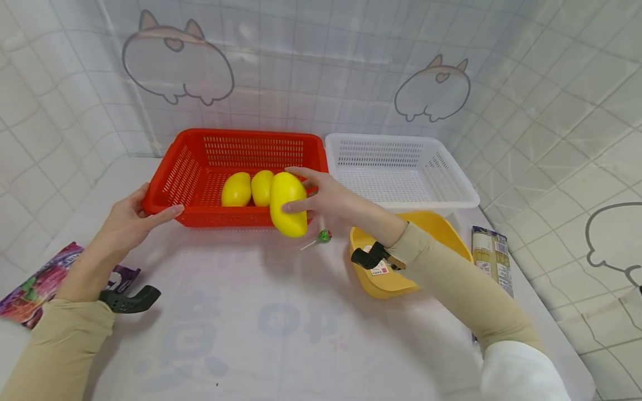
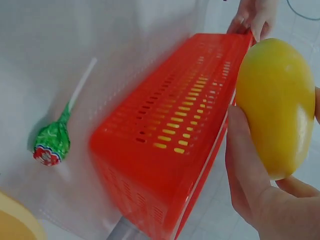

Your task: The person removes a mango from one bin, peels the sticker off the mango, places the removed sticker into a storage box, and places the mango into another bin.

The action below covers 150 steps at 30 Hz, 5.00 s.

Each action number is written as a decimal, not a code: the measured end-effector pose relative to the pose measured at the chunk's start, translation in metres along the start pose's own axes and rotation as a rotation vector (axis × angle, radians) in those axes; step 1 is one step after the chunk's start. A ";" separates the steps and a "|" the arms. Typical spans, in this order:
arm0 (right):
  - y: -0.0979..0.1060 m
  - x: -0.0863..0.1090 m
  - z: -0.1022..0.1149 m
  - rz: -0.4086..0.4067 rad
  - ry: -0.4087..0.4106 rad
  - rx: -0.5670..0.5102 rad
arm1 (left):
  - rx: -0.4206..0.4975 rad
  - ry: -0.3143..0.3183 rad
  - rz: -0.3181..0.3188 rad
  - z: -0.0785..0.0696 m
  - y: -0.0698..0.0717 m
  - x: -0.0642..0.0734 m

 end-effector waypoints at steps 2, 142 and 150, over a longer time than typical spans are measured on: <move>0.002 -0.005 0.001 0.004 -0.003 -0.028 | 0.000 0.006 0.002 0.000 0.000 0.000; 0.026 -0.147 -0.034 0.164 -0.387 0.145 | 0.011 0.005 -0.002 -0.006 0.001 0.004; 0.024 -0.150 -0.037 0.158 -0.392 0.136 | 0.005 -0.003 -0.004 -0.009 0.003 0.005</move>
Point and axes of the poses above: each hand's wrist, its own x-axis away from the middle knuckle, its own y-axis out of the back of the hand, z = x × y, the point moved 6 cm from there along -x, towards the middle knuckle, and after that the axes turned 12 degrees about -x, right-handed, at the moved point
